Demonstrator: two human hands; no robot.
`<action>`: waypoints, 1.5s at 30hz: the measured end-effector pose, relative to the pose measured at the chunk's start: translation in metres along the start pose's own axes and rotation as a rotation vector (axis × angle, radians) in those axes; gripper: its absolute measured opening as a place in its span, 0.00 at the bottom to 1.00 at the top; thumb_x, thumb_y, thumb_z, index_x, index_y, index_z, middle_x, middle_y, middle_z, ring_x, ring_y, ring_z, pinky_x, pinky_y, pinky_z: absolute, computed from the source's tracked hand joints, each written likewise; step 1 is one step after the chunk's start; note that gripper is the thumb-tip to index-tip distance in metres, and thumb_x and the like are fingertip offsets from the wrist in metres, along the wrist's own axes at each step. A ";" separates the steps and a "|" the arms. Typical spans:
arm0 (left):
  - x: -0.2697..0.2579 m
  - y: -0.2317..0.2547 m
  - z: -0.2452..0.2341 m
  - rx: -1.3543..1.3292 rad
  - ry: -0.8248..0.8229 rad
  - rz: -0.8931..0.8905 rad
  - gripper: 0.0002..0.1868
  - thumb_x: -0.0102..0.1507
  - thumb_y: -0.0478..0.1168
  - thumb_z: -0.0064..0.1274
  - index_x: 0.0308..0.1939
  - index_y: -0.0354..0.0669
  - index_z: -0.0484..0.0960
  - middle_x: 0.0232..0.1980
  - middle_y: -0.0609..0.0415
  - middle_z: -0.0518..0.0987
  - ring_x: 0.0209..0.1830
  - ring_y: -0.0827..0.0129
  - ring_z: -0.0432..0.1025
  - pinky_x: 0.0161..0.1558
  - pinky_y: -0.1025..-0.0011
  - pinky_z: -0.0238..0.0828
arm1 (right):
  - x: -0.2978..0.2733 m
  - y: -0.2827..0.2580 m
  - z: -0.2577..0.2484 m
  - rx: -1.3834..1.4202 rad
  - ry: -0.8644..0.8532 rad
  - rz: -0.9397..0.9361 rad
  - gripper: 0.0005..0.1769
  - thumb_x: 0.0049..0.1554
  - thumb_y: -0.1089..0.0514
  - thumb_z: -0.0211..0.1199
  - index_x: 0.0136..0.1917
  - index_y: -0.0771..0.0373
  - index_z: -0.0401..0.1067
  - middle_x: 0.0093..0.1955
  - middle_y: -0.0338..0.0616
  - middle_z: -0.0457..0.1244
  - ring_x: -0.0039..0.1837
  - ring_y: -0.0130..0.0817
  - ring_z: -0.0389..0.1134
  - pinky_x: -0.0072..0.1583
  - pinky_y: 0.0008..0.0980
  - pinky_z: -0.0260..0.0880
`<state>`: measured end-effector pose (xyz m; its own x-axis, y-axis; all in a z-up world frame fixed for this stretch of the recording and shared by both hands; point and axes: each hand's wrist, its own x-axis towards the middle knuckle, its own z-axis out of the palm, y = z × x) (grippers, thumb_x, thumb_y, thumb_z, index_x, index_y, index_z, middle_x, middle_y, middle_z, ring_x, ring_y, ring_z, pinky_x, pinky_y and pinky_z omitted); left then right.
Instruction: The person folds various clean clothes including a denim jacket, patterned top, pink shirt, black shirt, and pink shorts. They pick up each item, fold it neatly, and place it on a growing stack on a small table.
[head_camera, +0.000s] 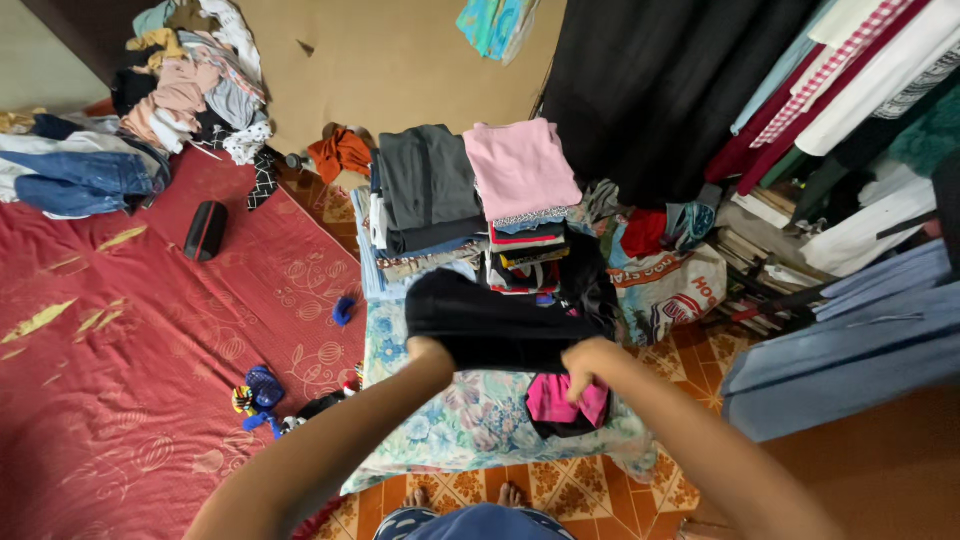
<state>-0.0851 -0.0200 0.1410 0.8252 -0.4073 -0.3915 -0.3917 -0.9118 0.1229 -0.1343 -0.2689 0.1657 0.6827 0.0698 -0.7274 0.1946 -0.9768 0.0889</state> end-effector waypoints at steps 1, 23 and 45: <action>0.005 -0.010 -0.004 -0.016 -0.138 0.019 0.20 0.57 0.42 0.52 0.52 0.44 0.83 0.54 0.45 0.82 0.55 0.52 0.77 0.58 0.59 0.73 | -0.007 0.005 -0.005 -0.021 -0.153 -0.086 0.46 0.54 0.29 0.61 0.73 0.62 0.65 0.73 0.53 0.61 0.72 0.43 0.63 0.72 0.39 0.62; -0.019 -0.083 -0.117 -0.485 -0.110 0.356 0.31 0.59 0.59 0.55 0.59 0.43 0.83 0.57 0.44 0.84 0.56 0.61 0.78 0.58 0.66 0.71 | -0.062 -0.006 -0.076 0.276 0.853 -0.273 0.22 0.48 0.50 0.69 0.49 0.69 0.78 0.38 0.62 0.69 0.43 0.55 0.72 0.47 0.47 0.71; -0.047 -0.118 -0.088 -0.040 0.345 -0.019 0.10 0.58 0.43 0.59 0.37 0.41 0.86 0.42 0.39 0.82 0.46 0.43 0.77 0.44 0.48 0.76 | -0.097 -0.012 -0.063 0.060 0.971 -0.222 0.14 0.51 0.50 0.65 0.37 0.64 0.75 0.39 0.56 0.64 0.49 0.53 0.65 0.64 0.58 0.55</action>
<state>-0.0420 0.1025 0.2256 0.9237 -0.3778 -0.0635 -0.3645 -0.9178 0.1571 -0.1586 -0.2516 0.2781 0.9202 0.3612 0.1509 0.3702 -0.9283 -0.0357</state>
